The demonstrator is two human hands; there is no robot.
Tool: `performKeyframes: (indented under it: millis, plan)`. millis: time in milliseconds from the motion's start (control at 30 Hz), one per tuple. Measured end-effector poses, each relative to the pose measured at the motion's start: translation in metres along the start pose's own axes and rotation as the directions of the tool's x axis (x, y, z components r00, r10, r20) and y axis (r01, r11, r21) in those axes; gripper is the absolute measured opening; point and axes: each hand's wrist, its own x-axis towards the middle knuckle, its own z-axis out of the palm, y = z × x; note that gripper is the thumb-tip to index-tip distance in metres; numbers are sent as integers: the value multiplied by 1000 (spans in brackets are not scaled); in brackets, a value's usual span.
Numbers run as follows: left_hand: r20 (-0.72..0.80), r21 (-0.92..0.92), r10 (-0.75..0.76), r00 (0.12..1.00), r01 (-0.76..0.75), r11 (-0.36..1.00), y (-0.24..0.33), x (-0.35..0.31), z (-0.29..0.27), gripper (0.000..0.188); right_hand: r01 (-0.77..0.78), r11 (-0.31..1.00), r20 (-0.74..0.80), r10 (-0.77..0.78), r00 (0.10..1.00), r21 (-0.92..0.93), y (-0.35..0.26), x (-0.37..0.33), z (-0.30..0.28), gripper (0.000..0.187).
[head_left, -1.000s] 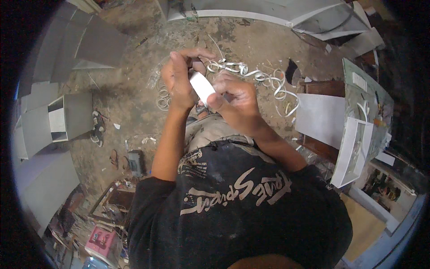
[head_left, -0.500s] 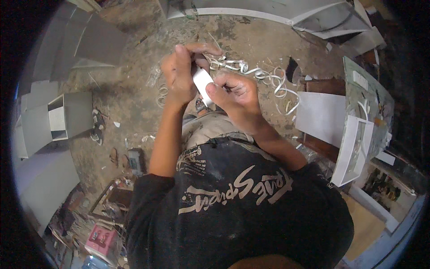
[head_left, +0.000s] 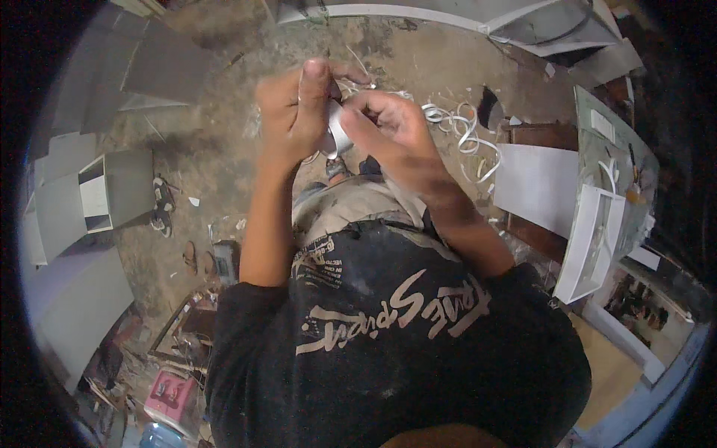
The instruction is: The person winds a length of white tape into a small coil by hand.
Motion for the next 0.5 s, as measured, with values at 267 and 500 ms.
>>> performKeyframes:
  millis: [267,500]
  plan:
    - [-187,-211,-165,968,125,969,-6,5,1,66,367,924,-53,-374,926,-110,20,12,3,20]
    - [-90,22,-10,996,12,1000,-18,10,-8,67,-25,1000,-47,25,999,-5,-3,26,4,21]
